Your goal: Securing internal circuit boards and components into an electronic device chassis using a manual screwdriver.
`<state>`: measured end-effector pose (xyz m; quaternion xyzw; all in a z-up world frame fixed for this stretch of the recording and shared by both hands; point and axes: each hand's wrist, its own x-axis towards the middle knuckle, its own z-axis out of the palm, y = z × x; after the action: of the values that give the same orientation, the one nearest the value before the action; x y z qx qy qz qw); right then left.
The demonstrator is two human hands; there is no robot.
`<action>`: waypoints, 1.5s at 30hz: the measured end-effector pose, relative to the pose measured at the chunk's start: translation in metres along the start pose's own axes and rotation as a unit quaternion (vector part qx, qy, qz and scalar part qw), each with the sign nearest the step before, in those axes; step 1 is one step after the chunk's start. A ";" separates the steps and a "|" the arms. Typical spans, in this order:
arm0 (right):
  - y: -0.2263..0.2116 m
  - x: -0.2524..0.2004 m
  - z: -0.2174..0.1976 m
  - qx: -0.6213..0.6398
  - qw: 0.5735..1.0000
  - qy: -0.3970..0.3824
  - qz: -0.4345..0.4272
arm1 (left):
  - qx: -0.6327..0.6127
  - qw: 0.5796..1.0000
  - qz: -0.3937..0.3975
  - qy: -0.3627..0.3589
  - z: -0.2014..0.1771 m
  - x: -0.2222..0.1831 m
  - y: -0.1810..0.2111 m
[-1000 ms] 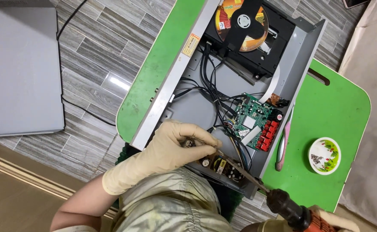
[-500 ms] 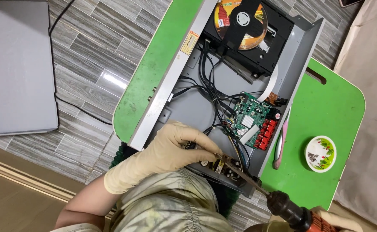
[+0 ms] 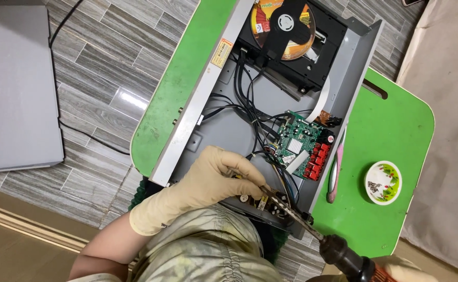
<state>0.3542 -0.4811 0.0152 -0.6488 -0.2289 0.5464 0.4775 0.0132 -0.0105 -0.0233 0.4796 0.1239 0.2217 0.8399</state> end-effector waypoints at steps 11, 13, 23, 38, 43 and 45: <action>0.009 0.135 0.195 0.081 0.825 0.332 -0.450 | -0.041 0.999 0.021 0.014 0.007 0.005 0.002; 0.021 0.139 0.195 0.142 0.820 0.331 -0.445 | -0.023 0.999 0.000 0.027 0.012 0.006 0.004; 0.042 0.148 0.189 0.297 0.804 0.323 -0.401 | 0.056 0.997 -0.034 -0.048 0.020 0.010 0.034; 0.042 0.127 0.160 0.485 0.729 0.260 -0.407 | 0.754 0.480 0.431 -0.121 -0.046 0.205 0.011; 0.039 0.126 0.167 0.507 0.732 0.175 -0.419 | 0.781 0.436 0.427 -0.130 -0.056 0.225 0.016; 0.039 0.129 0.169 0.516 0.734 0.114 -0.426 | 0.780 0.430 0.433 -0.136 -0.055 0.226 0.013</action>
<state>0.2274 -0.3299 -0.0727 -0.1950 -0.1083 0.2414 0.9444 0.1836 0.1477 -0.0387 0.9454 -0.0956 0.2977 -0.0923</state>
